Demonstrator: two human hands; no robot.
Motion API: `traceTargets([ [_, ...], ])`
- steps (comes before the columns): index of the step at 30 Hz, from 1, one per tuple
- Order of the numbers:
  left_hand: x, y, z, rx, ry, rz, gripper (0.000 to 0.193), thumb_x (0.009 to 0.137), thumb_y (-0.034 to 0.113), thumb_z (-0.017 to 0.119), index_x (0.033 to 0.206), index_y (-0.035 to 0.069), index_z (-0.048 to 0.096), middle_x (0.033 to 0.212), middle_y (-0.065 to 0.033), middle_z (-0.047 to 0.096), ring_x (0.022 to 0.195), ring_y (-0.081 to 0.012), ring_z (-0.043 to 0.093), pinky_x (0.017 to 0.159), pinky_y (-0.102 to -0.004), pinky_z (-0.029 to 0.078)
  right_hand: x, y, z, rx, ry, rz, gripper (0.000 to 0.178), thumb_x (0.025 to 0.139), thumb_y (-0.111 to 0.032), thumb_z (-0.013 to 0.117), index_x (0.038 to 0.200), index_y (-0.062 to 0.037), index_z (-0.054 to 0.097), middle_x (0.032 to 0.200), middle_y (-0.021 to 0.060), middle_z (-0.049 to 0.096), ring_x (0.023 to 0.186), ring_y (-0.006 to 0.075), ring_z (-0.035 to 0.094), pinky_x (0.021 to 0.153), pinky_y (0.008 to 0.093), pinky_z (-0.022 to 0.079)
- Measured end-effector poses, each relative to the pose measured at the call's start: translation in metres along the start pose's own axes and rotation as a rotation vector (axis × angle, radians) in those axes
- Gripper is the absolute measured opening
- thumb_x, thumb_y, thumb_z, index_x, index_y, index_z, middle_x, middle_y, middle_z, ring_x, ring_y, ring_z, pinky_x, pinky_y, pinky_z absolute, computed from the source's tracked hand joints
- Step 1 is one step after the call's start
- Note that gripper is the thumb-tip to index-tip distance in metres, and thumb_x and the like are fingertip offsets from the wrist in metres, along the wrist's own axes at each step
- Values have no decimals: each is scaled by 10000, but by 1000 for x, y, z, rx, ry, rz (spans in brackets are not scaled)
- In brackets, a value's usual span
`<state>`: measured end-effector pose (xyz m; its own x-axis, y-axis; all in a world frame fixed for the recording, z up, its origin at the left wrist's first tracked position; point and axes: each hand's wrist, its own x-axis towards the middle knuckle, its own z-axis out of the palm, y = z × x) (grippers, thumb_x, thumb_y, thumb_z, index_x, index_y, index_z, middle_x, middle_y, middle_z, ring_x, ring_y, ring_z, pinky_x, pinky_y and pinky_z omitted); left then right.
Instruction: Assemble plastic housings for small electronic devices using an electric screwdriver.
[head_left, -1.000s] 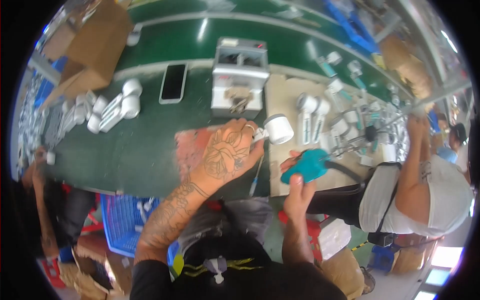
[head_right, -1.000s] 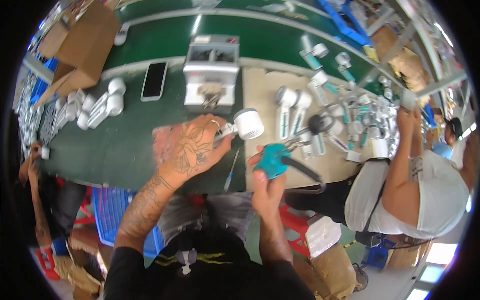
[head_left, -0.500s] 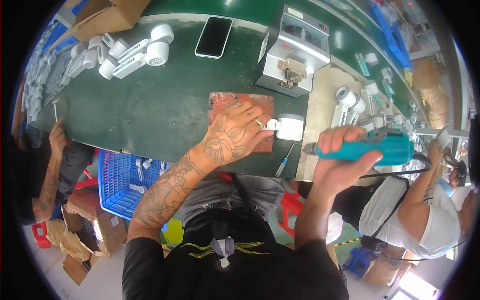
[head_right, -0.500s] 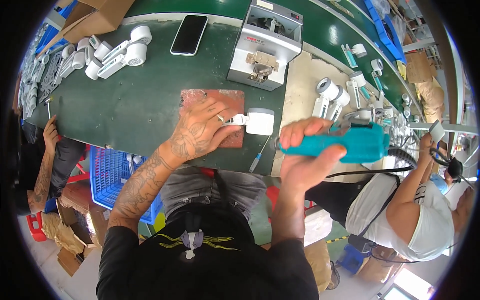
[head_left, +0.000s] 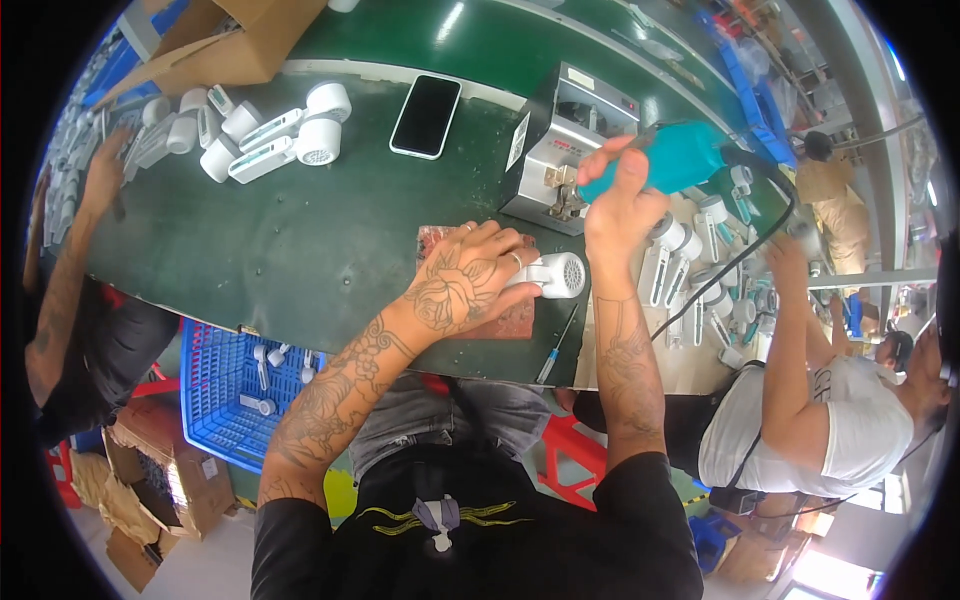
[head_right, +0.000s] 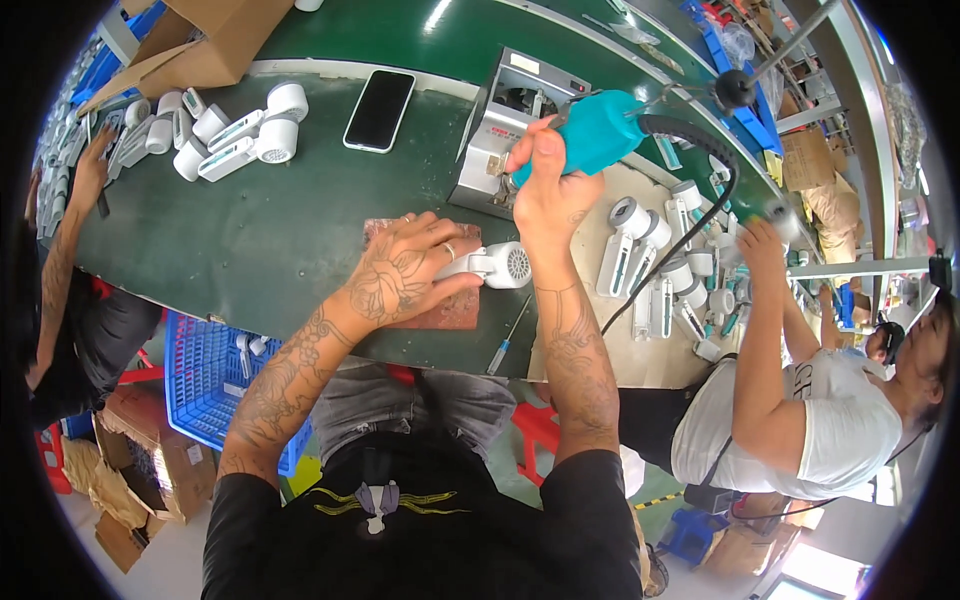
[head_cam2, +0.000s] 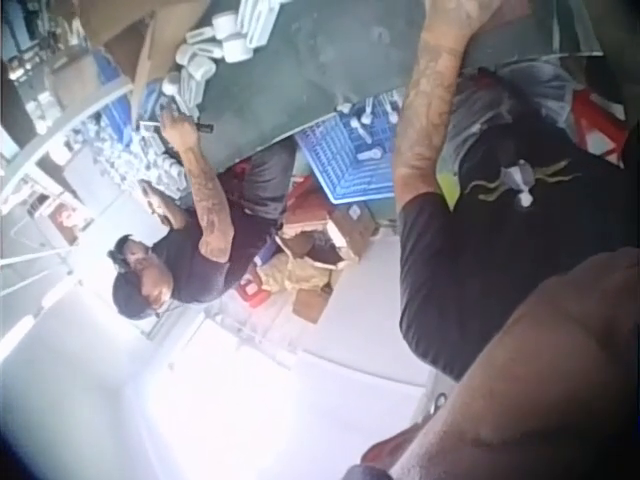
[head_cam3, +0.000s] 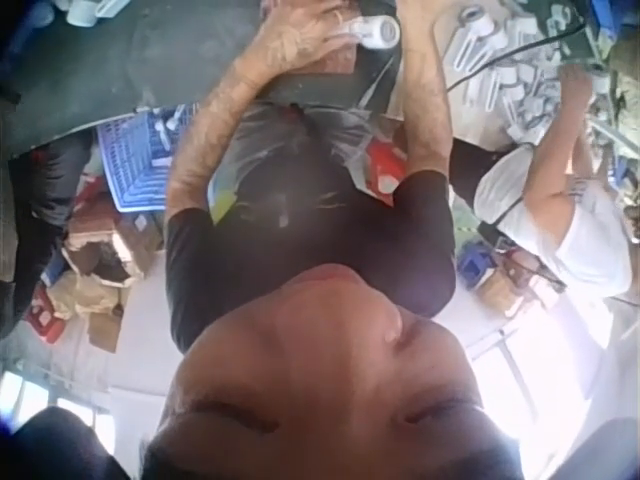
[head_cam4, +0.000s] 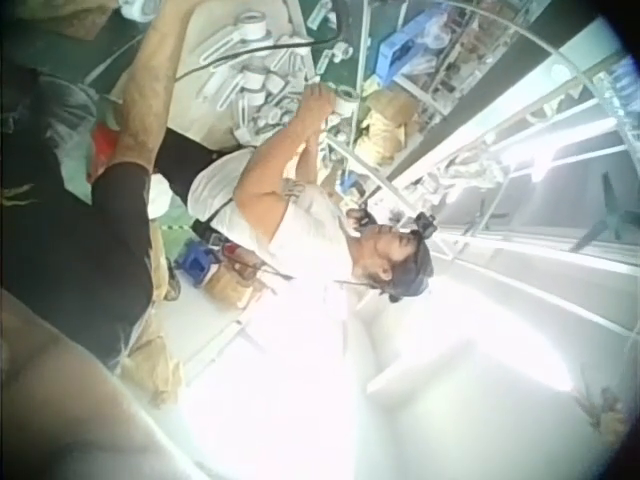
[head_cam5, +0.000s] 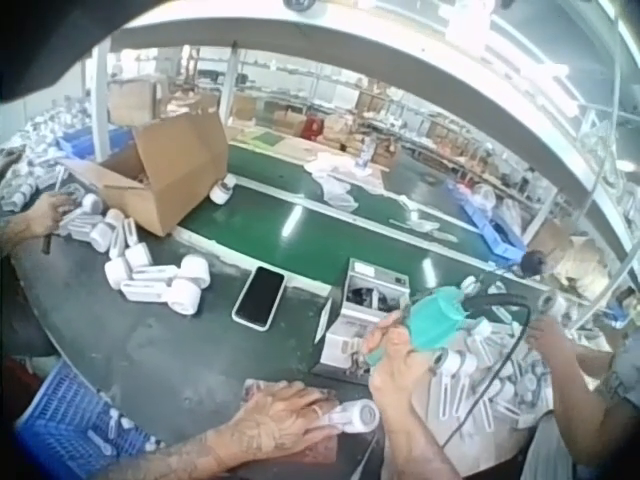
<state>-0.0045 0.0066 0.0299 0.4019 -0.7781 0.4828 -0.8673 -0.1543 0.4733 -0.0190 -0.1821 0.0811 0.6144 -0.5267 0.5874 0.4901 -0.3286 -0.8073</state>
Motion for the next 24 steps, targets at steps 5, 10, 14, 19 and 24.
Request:
traceTargets([
  [5,-1,-2,3,-22,0,-51,387,875,357,752,1154,91,715,1109,-52,679,996,-264,619,899,-426,497,-4,3,-7,31,-84,112,402,1072,-393,530,1113,8,541,781,80,569,700,207,592,672,342,502],
  [10,-3,-4,8,-4,31,-64,419,882,361,746,1203,98,688,1137,-51,671,1001,-265,606,902,-431,488,-10,-21,-36,122,-254,358,578,1053,-514,503,1218,40,509,814,103,554,705,244,560,714,404,507],
  [14,-3,-3,7,10,25,-58,424,882,371,745,1201,98,688,1115,-48,669,994,-267,605,896,-433,491,-38,-36,-11,91,-68,249,666,1013,-573,549,1189,69,525,720,92,537,643,232,547,666,392,501],
  [19,-3,1,2,-53,-45,-110,414,918,399,696,1194,89,687,1137,-75,650,1068,-289,592,968,-462,461,-44,-33,-4,162,-50,193,534,1012,-467,614,1095,58,567,710,79,568,600,197,563,571,337,490],
  [24,-3,0,5,-60,-95,-128,421,948,421,653,1178,70,683,1174,-100,629,1140,-303,574,1038,-479,433,-54,-18,-3,122,-46,249,551,1001,-521,610,1016,24,535,688,86,537,584,205,527,584,357,470],
])
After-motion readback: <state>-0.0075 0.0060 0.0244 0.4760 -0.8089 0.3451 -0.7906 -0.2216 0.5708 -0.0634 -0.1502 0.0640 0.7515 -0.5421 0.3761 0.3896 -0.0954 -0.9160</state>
